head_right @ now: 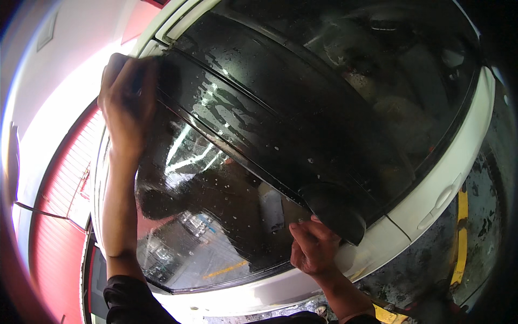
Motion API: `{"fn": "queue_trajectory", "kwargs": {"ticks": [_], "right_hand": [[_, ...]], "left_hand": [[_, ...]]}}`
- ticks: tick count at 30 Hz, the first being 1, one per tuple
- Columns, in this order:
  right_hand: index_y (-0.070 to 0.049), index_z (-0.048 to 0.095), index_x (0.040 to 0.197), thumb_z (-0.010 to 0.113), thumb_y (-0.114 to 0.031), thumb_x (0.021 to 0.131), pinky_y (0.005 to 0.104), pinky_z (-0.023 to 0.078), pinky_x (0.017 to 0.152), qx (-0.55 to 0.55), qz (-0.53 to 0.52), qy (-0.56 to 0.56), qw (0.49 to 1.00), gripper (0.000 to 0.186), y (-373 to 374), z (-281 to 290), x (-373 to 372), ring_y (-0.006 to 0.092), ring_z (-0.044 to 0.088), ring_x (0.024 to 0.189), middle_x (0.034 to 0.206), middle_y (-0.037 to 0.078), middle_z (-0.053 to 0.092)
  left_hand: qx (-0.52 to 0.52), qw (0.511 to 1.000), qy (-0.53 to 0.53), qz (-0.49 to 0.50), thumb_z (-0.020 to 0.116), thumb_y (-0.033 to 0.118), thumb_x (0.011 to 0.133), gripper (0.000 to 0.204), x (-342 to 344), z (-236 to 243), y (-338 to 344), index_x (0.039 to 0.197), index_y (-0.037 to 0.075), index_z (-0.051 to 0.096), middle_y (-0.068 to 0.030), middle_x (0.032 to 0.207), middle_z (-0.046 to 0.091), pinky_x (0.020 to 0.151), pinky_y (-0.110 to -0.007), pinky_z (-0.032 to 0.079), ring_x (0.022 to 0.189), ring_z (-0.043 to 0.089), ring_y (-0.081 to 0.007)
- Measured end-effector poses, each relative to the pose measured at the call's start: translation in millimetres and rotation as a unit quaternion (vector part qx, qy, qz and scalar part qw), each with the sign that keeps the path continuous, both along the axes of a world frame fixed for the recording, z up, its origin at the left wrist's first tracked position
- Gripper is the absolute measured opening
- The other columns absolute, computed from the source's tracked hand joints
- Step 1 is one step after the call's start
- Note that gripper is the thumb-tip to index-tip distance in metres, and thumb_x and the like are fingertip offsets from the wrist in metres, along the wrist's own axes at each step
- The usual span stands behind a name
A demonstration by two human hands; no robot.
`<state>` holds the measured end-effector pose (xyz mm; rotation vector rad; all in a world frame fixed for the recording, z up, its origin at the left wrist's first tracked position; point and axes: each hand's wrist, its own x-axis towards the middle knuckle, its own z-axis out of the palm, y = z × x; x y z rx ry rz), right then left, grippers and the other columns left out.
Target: The person applies a tint film to the rear side window of a white car. They spray the glass with liquid, smooth the film with a blue squeegee, and press the edges to adhere the film to the window surface.
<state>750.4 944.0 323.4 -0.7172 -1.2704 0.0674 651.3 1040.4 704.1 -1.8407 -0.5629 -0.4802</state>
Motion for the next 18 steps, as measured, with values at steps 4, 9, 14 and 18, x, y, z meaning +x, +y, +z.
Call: {"fn": "queue_trajectory", "kwargs": {"ticks": [4,9,14,18], "right_hand": [[-0.008,0.069,0.121,0.067,0.005,0.088,0.0421,0.047,0.097,-0.001,-0.022,0.005,1.000,0.035,3,5,-4,0.0284,0.053,0.108,0.110,0.009,0.061],[-0.008,0.070,0.120,0.066,0.006,0.088,0.0414,0.045,0.098,0.003,-0.024,0.017,1.000,0.035,3,4,-4,0.0283,0.052,0.109,0.109,0.008,0.061],[-0.007,0.072,0.118,0.070,0.005,0.088,0.0390,0.050,0.089,0.001,-0.080,-0.018,0.997,0.032,1,21,-4,0.0272,0.056,0.103,0.108,0.010,0.062],[-0.004,0.071,0.118,0.078,-0.005,0.088,0.0350,0.056,0.066,0.033,0.025,0.033,0.999,0.030,7,82,25,0.0271,0.068,0.081,0.102,0.012,0.065]], "left_hand": [[0.002,1.000,-0.004,0.006,0.074,0.004,0.085,0.007,10,1,5,0.091,0.004,0.071,-0.0123,0.085,0.058,0.072,-0.044,0.048,0.080,0.060,-0.0330],[-0.012,0.999,-0.029,0.030,0.074,0.009,0.089,0.011,0,0,-1,0.098,0.003,0.073,-0.0134,0.089,0.059,0.077,-0.042,0.049,0.083,0.062,-0.0309],[-0.010,1.000,-0.020,-0.004,0.075,0.008,0.086,0.007,-5,5,-3,0.087,0.005,0.069,-0.0100,0.084,0.055,0.076,-0.043,0.047,0.082,0.057,-0.0295],[-0.009,0.999,-0.032,0.014,0.076,0.008,0.087,0.010,-69,11,-52,0.096,0.007,0.074,-0.0059,0.088,0.061,0.079,-0.038,0.043,0.082,0.058,-0.0245]]}}
